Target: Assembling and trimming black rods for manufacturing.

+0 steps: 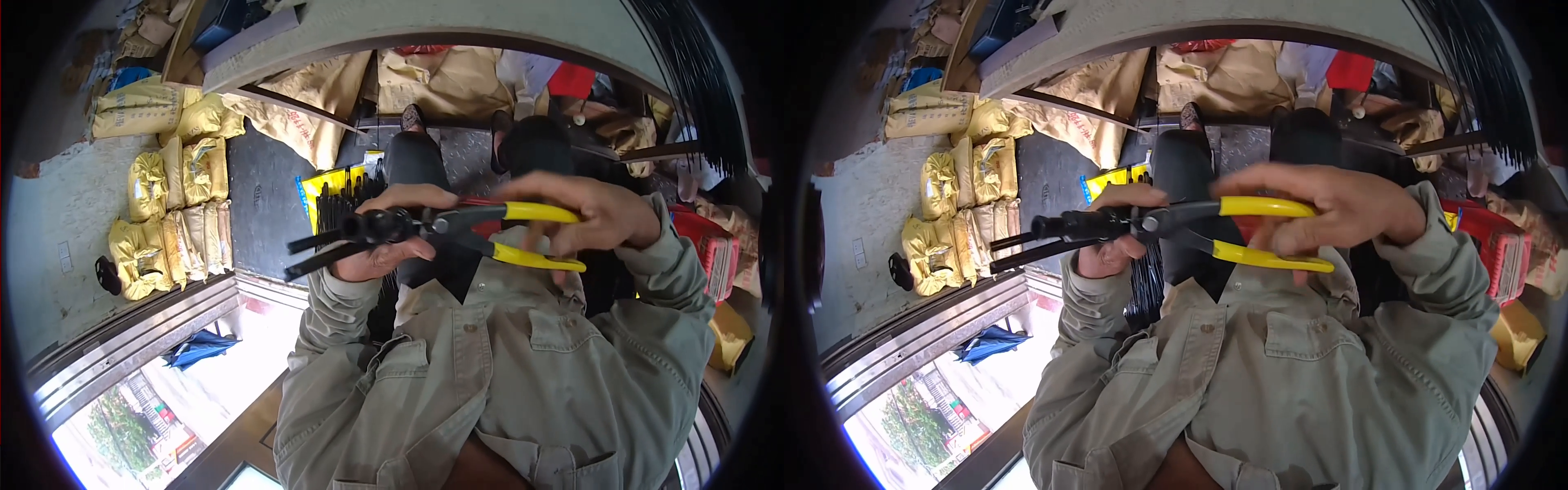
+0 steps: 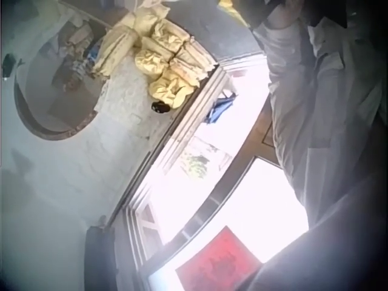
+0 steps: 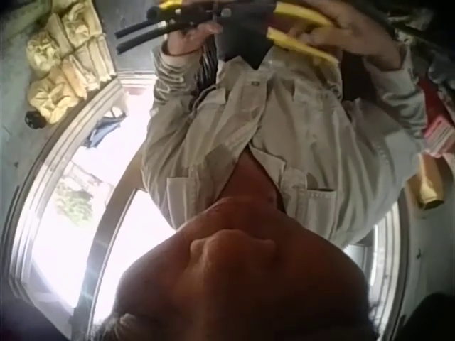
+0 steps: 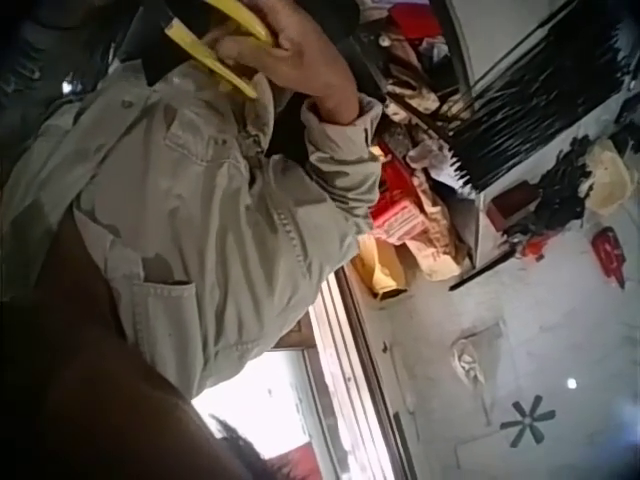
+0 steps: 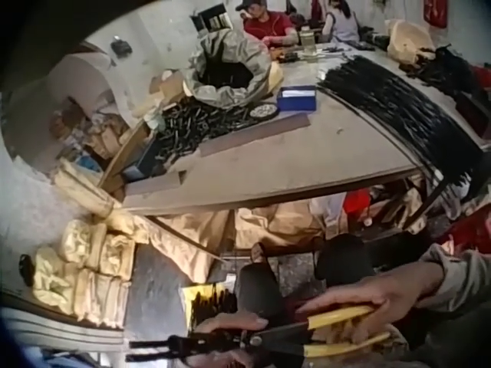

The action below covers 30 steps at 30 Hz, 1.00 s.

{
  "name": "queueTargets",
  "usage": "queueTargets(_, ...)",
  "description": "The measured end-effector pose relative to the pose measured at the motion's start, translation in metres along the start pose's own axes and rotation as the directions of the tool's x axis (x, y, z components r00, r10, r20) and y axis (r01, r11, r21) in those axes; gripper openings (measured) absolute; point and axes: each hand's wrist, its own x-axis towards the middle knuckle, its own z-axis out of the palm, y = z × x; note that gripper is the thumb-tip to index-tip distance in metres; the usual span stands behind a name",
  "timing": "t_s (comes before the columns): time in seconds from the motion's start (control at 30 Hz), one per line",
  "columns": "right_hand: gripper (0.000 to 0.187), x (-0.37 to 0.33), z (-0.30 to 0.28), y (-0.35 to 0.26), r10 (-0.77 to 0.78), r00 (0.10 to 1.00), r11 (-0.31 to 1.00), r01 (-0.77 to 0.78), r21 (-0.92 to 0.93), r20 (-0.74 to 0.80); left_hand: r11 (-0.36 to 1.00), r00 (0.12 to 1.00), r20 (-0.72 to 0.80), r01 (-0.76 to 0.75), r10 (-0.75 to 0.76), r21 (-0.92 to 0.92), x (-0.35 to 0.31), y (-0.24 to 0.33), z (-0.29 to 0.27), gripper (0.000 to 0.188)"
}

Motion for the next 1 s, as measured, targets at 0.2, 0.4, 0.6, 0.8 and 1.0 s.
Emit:
queueTargets(0.2, 0.043, 0.012, 0.021, 0.012, -0.681, 0.732, -0.150, -0.106, -0.983, 0.025, 0.991, 0.963, -0.239, -0.107, 0.124, 0.084, -0.005, -0.010, 0.009, 0.052)
queueTargets(0.4, 0.045, 0.018, 0.019, 0.008, -0.720, 0.694, -0.207, -0.204, -0.957, 0.008, 0.998, 0.939, -0.340, -0.042, 0.058, 0.056, -0.004, -0.005, 0.012, 0.048)
queueTargets(0.6, 0.037, 0.051, 0.015, 0.046, -0.831, 0.555, -0.029, -0.124, -0.992, -0.046, 0.999, 0.901, -0.431, 0.049, -0.048, -0.008, -0.001, -0.016, 0.004, 0.084)
queueTargets(0.8, 0.017, 0.014, -0.002, -0.008, -0.538, 0.843, 0.337, 0.238, -0.911, 0.021, 0.986, 0.879, -0.451, 0.164, -0.153, -0.015, 0.012, -0.001, 0.010, 0.095)
queueTargets(1.0, 0.029, 0.032, -0.005, 0.018, -0.125, 0.981, 0.992, 0.126, -0.001, 0.151, 0.990, 0.912, -0.385, 0.137, -0.143, -0.044, 0.022, 0.004, 0.002, 0.090)
